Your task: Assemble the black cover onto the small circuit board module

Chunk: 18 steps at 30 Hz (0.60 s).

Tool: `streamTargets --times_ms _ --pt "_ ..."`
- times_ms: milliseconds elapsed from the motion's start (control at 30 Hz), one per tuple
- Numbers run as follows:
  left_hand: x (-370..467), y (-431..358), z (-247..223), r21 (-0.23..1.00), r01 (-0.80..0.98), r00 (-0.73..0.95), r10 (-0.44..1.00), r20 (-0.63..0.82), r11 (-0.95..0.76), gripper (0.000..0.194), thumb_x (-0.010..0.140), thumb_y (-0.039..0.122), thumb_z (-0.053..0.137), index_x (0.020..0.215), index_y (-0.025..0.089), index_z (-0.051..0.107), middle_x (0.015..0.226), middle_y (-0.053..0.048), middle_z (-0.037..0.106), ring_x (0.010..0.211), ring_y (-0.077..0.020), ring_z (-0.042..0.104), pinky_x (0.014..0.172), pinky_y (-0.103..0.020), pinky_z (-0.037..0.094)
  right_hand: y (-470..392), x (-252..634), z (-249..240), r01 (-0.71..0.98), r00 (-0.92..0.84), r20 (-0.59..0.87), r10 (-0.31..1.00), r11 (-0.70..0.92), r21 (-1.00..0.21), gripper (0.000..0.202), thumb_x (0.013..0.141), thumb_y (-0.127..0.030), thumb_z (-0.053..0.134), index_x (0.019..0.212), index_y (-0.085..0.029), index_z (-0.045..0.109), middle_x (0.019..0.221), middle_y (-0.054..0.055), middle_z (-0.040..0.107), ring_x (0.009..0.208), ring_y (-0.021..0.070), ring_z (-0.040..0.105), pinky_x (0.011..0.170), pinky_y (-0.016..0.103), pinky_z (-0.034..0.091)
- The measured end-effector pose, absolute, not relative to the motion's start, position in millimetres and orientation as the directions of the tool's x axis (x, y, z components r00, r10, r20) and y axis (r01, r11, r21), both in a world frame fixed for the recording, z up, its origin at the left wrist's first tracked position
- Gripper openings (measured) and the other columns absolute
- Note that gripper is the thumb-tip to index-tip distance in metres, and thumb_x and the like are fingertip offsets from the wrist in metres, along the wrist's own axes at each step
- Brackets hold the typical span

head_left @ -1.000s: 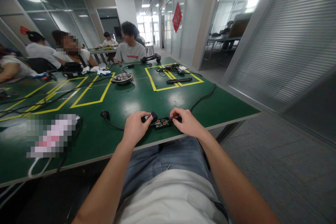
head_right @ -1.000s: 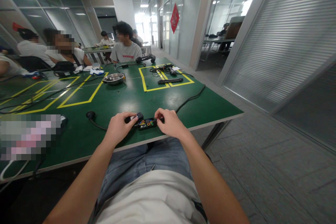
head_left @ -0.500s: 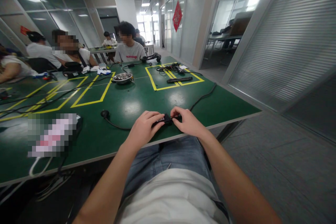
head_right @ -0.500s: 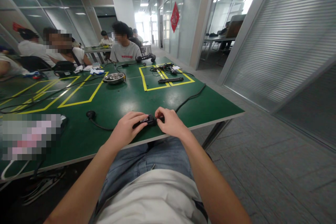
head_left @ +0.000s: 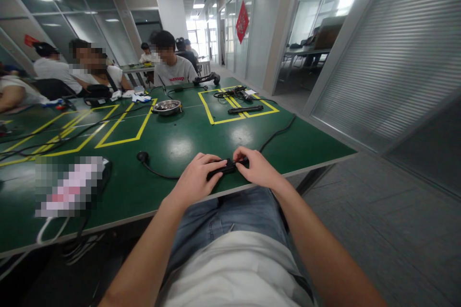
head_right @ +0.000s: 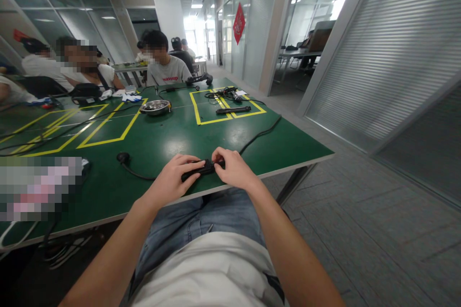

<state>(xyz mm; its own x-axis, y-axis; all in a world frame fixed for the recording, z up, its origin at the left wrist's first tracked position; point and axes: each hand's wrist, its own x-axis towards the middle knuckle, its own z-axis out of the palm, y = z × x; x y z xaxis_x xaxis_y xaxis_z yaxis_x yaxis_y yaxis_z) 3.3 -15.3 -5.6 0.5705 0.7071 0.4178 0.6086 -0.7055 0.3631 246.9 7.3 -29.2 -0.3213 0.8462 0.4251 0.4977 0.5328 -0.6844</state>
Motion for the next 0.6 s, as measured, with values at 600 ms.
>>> streamTargets --times_ms 600 --pt "-7.0 2.2 -16.1 0.468 0.82 0.112 0.896 0.43 -0.328 0.007 0.094 0.021 0.069 0.099 0.025 0.071 0.106 -0.007 0.082 0.099 -0.0298 0.074 0.091 -0.043 0.058 7.2 245.6 -29.0 0.492 -0.329 0.437 0.837 0.547 -0.677 0.009 0.085 -0.016 0.068 0.091 -0.023 0.069 0.09 0.002 0.078 0.086 0.0215 0.071 0.085 0.035 0.054"
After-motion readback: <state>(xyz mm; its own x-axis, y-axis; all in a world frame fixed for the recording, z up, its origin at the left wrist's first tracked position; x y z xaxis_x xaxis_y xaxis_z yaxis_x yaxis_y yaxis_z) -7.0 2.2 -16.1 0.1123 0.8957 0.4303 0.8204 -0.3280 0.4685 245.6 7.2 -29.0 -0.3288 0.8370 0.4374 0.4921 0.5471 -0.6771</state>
